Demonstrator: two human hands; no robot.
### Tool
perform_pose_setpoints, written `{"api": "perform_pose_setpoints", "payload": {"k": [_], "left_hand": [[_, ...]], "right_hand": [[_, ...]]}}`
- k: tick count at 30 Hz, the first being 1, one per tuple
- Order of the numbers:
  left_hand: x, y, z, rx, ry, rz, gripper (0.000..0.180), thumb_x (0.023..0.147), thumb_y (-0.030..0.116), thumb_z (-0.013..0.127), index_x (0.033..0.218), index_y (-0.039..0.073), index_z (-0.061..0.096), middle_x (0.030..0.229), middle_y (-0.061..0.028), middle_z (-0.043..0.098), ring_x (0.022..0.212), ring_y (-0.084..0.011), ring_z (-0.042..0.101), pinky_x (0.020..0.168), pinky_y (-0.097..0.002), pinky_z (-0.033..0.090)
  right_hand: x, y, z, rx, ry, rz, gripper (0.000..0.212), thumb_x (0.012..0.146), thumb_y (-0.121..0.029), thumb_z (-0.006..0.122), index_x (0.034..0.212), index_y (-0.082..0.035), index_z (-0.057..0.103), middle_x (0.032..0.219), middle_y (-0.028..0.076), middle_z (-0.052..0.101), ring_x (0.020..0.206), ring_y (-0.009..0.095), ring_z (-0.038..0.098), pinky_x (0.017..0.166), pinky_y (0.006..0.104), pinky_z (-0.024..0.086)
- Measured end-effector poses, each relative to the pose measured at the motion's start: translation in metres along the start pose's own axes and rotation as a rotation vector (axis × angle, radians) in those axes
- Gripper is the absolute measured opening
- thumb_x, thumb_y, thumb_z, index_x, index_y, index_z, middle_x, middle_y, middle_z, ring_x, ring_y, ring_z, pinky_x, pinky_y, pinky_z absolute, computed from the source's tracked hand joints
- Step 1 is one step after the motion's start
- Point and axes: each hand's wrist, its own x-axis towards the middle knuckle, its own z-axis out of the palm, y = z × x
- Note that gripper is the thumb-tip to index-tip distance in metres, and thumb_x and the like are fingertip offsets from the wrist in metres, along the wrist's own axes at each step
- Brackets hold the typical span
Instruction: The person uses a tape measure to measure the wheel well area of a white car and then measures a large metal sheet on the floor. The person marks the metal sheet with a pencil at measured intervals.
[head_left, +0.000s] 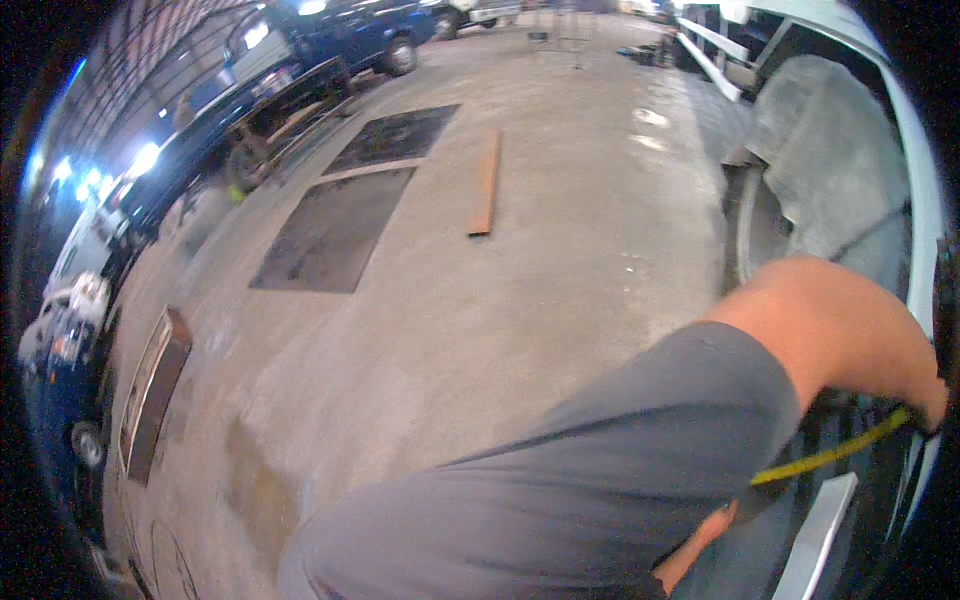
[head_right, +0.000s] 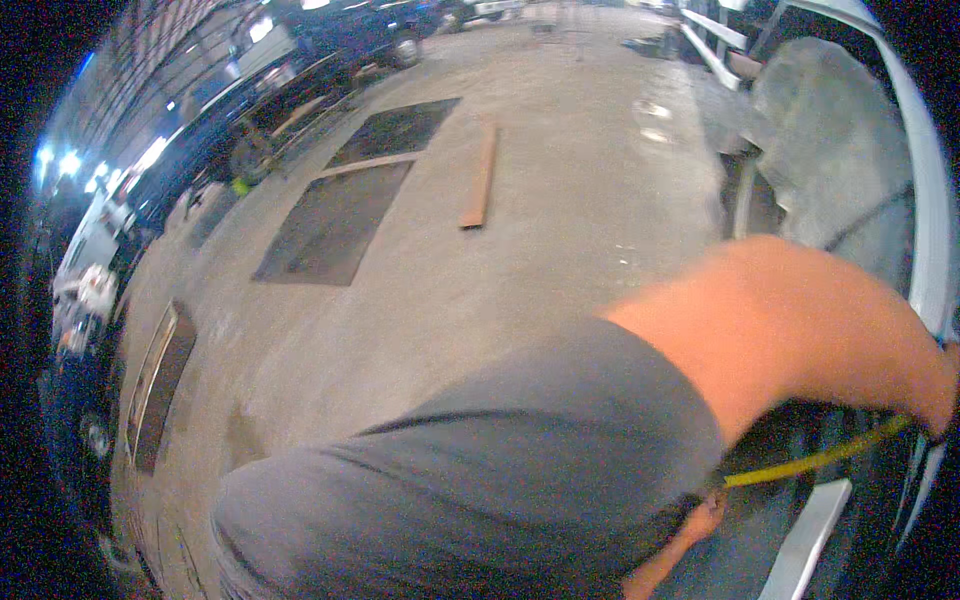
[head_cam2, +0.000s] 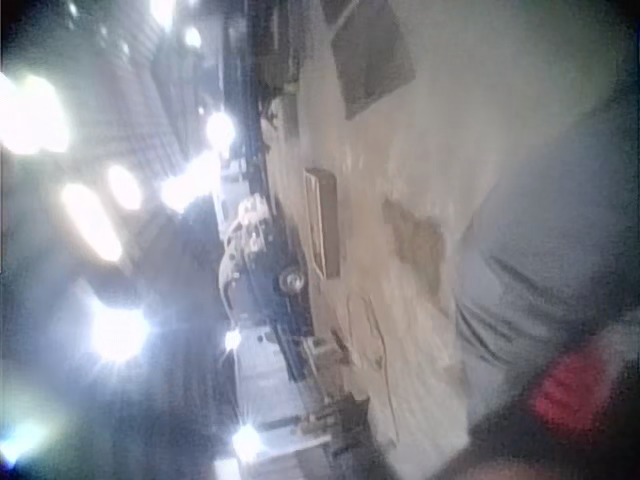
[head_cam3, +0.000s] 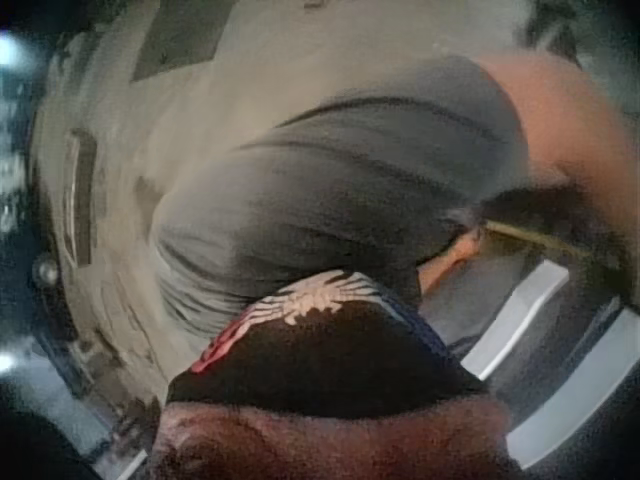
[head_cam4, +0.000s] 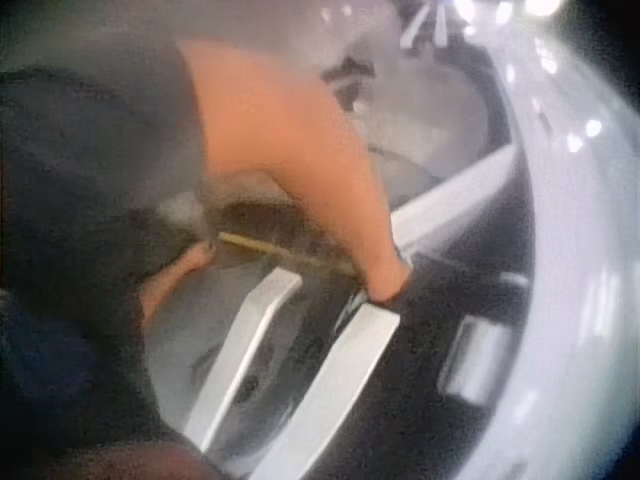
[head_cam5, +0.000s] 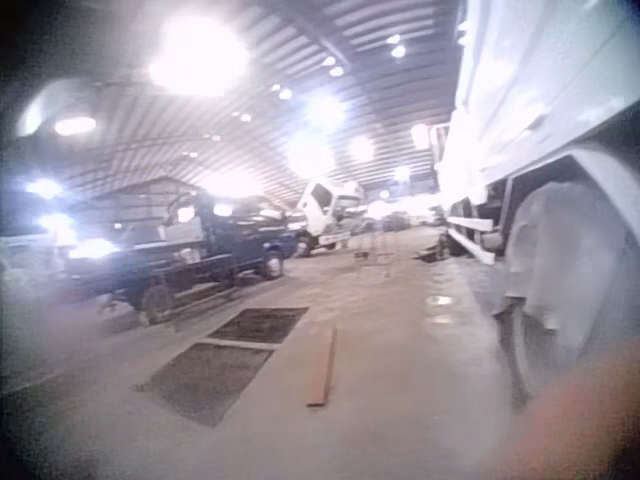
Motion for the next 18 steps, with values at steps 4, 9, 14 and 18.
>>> {"api": "perform_pose_setpoints", "payload": {"k": [4,9,14,18], "left_hand": [[0.009,0.015,0.003,0.029,-0.009,0.012,0.035,0.08,0.035,0.057,0.106,0.016,0.071,0.109,-0.0101,0.068,0.106,-0.028,0.063,0.089,-0.0528,0.046],[0.012,0.029,0.001,0.037,-0.001,0.016,0.035,0.08,0.034,0.057,0.107,0.016,0.071,0.109,-0.0101,0.068,0.106,-0.0279,0.063,0.089,-0.0532,0.046],[0.019,0.045,-0.005,0.03,0.023,0.041,0.035,0.081,0.034,0.057,0.107,0.016,0.071,0.11,-0.0101,0.068,0.106,-0.0279,0.063,0.089,-0.0535,0.046],[0.018,0.052,-0.009,0.039,0.038,0.053,0.035,0.081,0.033,0.057,0.107,0.016,0.071,0.11,-0.01,0.068,0.106,-0.0279,0.063,0.089,-0.0538,0.046]], "right_hand": [[-0.024,-0.033,0.012,-0.195,0.214,-0.009,0.046,0.091,-0.024,0.051,0.122,0.01,0.054,0.122,0.024,0.059,0.103,0.038,0.059,0.094,0.0401,0.043],[-0.038,-0.066,-0.009,-0.069,0.134,0.059,0.033,0.088,-0.022,0.054,0.105,0.005,0.061,0.099,0.02,0.064,0.087,0.035,0.06,0.084,0.0429,0.045],[-0.056,-0.07,-0.026,0.111,0.197,0.075,0.031,0.088,-0.02,0.053,0.101,0.006,0.062,0.09,0.02,0.065,0.084,0.033,0.059,0.083,0.0425,0.044],[-0.069,-0.113,-0.032,0.103,0.167,0.144,0.035,0.089,-0.02,0.052,0.109,0.007,0.062,0.1,0.021,0.066,0.09,0.032,0.06,0.086,0.0413,0.045]]}}
